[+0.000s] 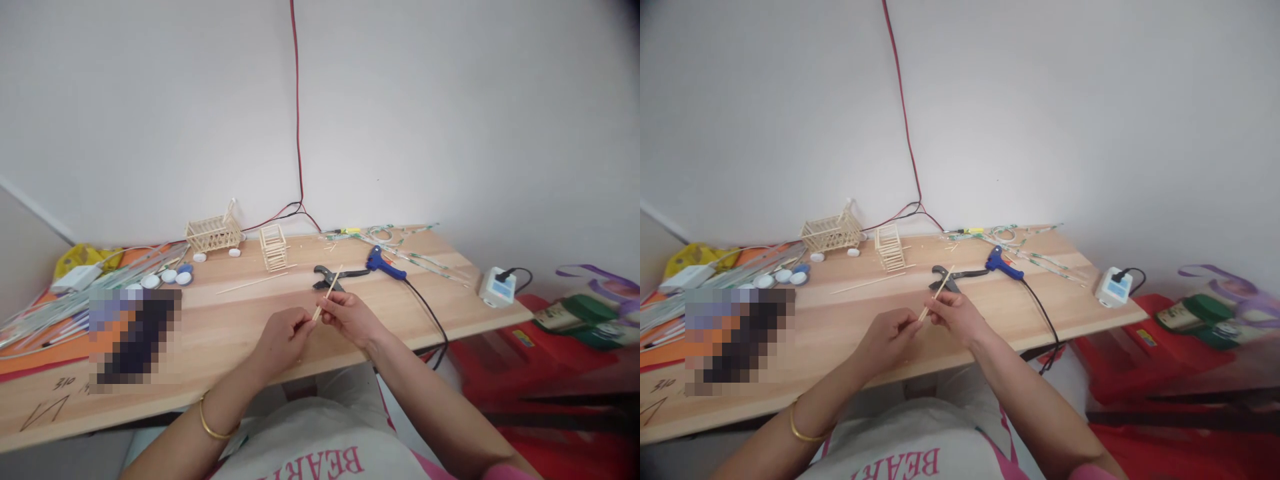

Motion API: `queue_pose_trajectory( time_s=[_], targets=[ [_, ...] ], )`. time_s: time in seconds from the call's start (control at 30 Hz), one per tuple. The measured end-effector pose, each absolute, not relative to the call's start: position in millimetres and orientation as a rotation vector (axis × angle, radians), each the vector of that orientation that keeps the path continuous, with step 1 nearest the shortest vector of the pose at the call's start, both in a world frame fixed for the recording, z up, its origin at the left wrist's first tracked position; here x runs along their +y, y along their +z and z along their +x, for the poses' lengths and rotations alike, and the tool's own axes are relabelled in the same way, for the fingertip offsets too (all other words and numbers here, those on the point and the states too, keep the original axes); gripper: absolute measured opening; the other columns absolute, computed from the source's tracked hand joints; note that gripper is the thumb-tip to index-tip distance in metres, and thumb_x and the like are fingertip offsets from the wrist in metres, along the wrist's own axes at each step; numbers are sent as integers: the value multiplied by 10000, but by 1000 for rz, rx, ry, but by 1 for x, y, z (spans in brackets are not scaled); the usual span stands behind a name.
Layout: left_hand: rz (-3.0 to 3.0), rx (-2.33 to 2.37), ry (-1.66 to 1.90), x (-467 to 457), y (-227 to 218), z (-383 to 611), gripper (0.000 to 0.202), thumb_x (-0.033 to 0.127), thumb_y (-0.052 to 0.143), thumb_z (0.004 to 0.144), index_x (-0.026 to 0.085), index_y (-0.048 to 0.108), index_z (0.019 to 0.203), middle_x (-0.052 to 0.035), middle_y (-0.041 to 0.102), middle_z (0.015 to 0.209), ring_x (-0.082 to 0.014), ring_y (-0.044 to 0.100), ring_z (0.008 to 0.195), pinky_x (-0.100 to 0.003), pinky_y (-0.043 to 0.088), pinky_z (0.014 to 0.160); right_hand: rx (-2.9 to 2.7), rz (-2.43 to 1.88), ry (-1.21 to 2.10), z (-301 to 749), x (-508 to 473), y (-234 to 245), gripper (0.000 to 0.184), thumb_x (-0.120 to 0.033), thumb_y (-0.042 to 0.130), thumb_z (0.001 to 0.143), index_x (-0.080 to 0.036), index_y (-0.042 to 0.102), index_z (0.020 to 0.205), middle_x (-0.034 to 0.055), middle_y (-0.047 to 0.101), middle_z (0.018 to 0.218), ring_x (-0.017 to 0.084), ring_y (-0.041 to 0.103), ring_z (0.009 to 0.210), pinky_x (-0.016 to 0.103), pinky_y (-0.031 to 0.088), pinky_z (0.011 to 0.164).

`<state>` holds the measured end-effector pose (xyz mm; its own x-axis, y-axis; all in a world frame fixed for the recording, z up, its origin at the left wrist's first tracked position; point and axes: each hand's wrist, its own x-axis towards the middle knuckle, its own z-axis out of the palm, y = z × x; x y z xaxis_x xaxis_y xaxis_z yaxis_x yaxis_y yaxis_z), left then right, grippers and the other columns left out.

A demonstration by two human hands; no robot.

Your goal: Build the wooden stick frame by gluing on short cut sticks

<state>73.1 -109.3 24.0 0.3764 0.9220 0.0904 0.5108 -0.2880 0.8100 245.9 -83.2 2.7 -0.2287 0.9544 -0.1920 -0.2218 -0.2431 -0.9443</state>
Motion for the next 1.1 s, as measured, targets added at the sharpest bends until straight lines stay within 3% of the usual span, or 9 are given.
queue_pose_trajectory(
  time_s=[0.17,0.3,0.4,0.53,0.73,0.87,1.1],
  targets=[
    [1792,1429,817,-113,14,81,284,354,431,844,181,486,626,29,482,567,-126,463,579,-239,313,565,-1347,-1152,1260,247,-87,9,243,-418,685,748,-177,654,734,-17,592,587,111,544,574,234,411,589],
    [1878,1393,682,-115,12,78,302,330,425,842,184,483,585,16,496,551,-138,473,579,-253,321,567,-1540,-1223,1009,251,-89,17,210,-395,624,794,-191,666,772,-5,621,602,143,587,599,243,426,592],
    [1921,1418,819,-112,16,74,339,371,421,866,177,580,638,-22,595,653,-158,533,669,-275,377,643,-1625,-1248,1001,256,-89,18,208,-383,614,801,-188,661,747,-5,627,594,139,579,587,235,410,571],
    [1604,1241,907,-104,20,76,255,345,517,815,190,699,902,-38,699,883,-163,597,801,-263,442,707,-1684,-1246,1032,258,-91,20,227,-379,606,813,-181,668,724,-5,628,595,128,557,579,225,383,555],
    [1451,1162,870,-101,26,85,199,308,637,703,163,718,813,-28,707,787,-164,591,736,-263,428,692,-1767,-1197,1034,257,-92,27,207,-343,606,816,-182,682,711,-5,629,643,137,546,633,236,383,587],
    [1432,1204,894,-104,26,85,189,325,629,704,148,692,725,-5,647,662,-142,541,654,-251,389,638,-1757,-1183,1047,254,-92,29,209,-356,617,810,-181,703,738,15,669,697,162,575,685,253,415,624],
    [1378,1119,877,-102,20,79,234,359,648,714,136,700,764,-6,637,683,-137,530,674,-249,388,663,-1707,-1199,1164,248,-94,29,201,-374,657,774,-185,718,743,22,696,721,164,599,686,253,430,630]
  ],
)
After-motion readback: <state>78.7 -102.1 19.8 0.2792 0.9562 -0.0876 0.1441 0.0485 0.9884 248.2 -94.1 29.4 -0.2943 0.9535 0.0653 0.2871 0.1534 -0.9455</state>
